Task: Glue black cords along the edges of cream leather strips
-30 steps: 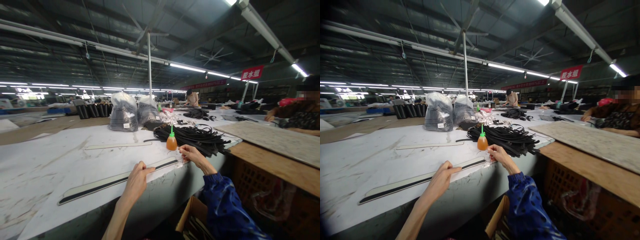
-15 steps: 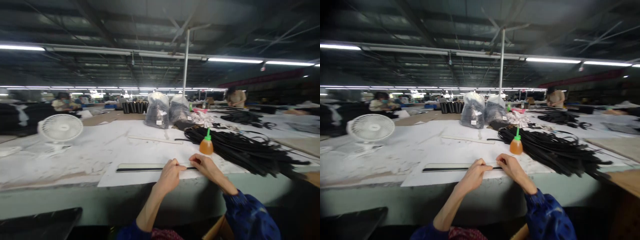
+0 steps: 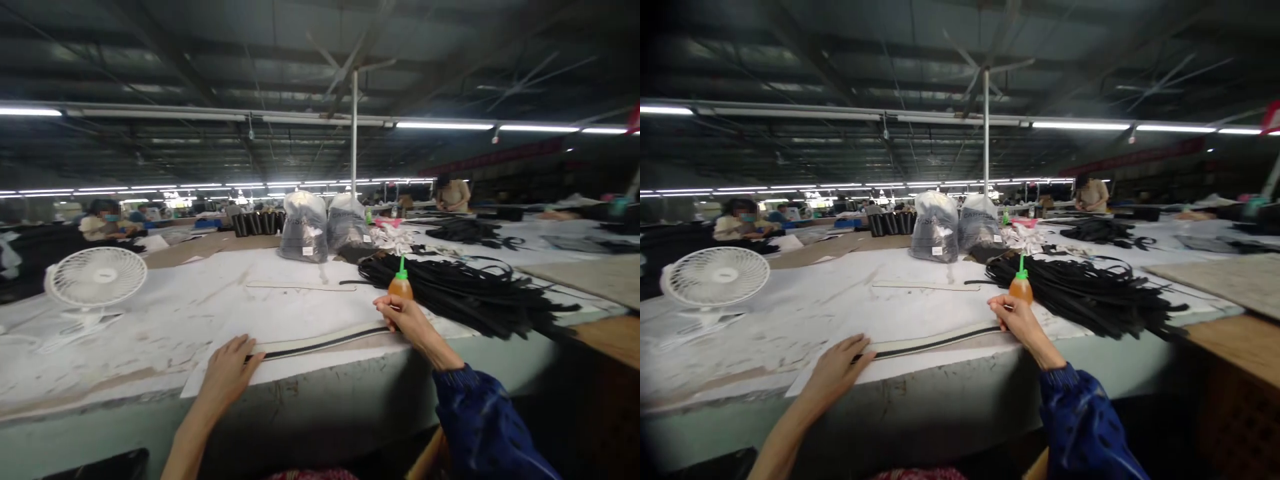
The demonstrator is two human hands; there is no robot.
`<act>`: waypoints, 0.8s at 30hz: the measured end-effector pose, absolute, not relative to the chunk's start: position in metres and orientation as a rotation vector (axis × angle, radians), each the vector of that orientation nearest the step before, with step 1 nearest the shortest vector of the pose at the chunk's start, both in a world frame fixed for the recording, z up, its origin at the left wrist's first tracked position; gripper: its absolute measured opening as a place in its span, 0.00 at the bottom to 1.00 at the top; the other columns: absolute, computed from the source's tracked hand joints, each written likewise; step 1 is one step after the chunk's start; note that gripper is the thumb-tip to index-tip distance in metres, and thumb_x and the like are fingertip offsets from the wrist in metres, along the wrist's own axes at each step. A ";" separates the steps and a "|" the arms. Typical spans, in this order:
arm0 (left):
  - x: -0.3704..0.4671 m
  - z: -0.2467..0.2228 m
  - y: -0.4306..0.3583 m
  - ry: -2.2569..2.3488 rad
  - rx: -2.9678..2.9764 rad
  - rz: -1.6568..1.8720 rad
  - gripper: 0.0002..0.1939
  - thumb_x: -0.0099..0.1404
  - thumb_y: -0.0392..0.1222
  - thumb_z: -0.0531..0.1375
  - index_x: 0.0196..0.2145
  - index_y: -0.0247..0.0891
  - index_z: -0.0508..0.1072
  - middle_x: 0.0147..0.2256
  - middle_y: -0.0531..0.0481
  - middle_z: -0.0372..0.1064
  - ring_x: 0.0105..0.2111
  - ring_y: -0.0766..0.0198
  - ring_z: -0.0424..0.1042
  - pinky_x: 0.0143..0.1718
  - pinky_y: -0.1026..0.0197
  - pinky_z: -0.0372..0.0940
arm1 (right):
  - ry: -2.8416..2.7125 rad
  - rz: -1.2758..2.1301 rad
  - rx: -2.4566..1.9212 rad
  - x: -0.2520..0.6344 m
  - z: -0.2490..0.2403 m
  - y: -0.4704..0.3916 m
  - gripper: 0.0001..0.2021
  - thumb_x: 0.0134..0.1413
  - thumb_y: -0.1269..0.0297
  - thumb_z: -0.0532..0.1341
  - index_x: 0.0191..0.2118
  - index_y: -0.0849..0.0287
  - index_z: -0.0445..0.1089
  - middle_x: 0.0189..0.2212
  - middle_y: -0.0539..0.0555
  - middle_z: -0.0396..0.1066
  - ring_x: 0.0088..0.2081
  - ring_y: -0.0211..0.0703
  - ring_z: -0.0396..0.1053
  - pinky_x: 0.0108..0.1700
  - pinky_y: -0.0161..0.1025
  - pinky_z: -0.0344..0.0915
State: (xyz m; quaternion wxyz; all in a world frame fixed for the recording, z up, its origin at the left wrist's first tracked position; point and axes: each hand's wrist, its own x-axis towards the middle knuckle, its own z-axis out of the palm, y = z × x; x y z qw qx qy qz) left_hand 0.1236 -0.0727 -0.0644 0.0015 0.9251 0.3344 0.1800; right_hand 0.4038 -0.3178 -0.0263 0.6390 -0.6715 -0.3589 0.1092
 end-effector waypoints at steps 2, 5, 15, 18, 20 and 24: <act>0.120 -0.070 -0.065 0.978 2.934 0.598 0.21 0.66 0.46 0.49 0.51 0.36 0.70 0.55 0.42 0.65 0.56 0.52 0.63 0.57 0.48 0.57 | -0.763 0.217 -1.461 0.409 -0.022 -0.315 0.23 0.39 0.46 0.66 0.34 0.62 0.70 0.14 0.44 0.57 0.16 0.31 0.53 0.17 0.31 0.52; 0.116 -0.077 -0.052 0.877 2.910 0.640 0.21 0.64 0.51 0.50 0.49 0.40 0.71 0.54 0.45 0.68 0.55 0.54 0.65 0.56 0.50 0.58 | -0.674 0.077 -1.371 0.424 -0.011 -0.321 0.24 0.38 0.46 0.66 0.35 0.62 0.70 0.15 0.44 0.59 0.16 0.31 0.53 0.17 0.31 0.52; 0.109 -0.085 -0.038 0.593 2.771 0.924 0.17 0.62 0.56 0.53 0.42 0.45 0.71 0.46 0.49 0.73 0.48 0.53 0.71 0.51 0.50 0.64 | -1.770 -0.199 -1.944 0.352 -0.021 -0.296 0.15 0.60 0.55 0.57 0.47 0.56 0.73 0.43 0.56 0.72 0.44 0.46 0.67 0.49 0.42 0.61; 0.108 -0.085 -0.046 0.500 2.713 1.038 0.19 0.60 0.59 0.54 0.40 0.45 0.72 0.42 0.49 0.75 0.44 0.52 0.73 0.48 0.51 0.67 | -1.822 -0.198 -2.040 0.332 -0.026 -0.284 0.19 0.53 0.50 0.63 0.47 0.56 0.73 0.43 0.57 0.70 0.44 0.47 0.66 0.47 0.39 0.62; 0.110 -0.083 -0.053 0.431 2.696 1.054 0.19 0.60 0.59 0.55 0.39 0.45 0.73 0.41 0.49 0.75 0.43 0.53 0.73 0.46 0.52 0.69 | -1.825 -0.113 -2.030 0.331 -0.025 -0.286 0.21 0.49 0.49 0.65 0.46 0.55 0.73 0.38 0.54 0.69 0.42 0.45 0.66 0.43 0.36 0.62; 0.116 -0.073 -0.086 0.367 2.660 1.052 0.17 0.63 0.53 0.55 0.44 0.43 0.73 0.43 0.47 0.74 0.45 0.54 0.72 0.48 0.50 0.68 | -1.740 -0.032 -2.002 0.335 -0.027 -0.315 0.14 0.46 0.55 0.69 0.37 0.56 0.71 0.31 0.50 0.68 0.36 0.42 0.66 0.37 0.35 0.61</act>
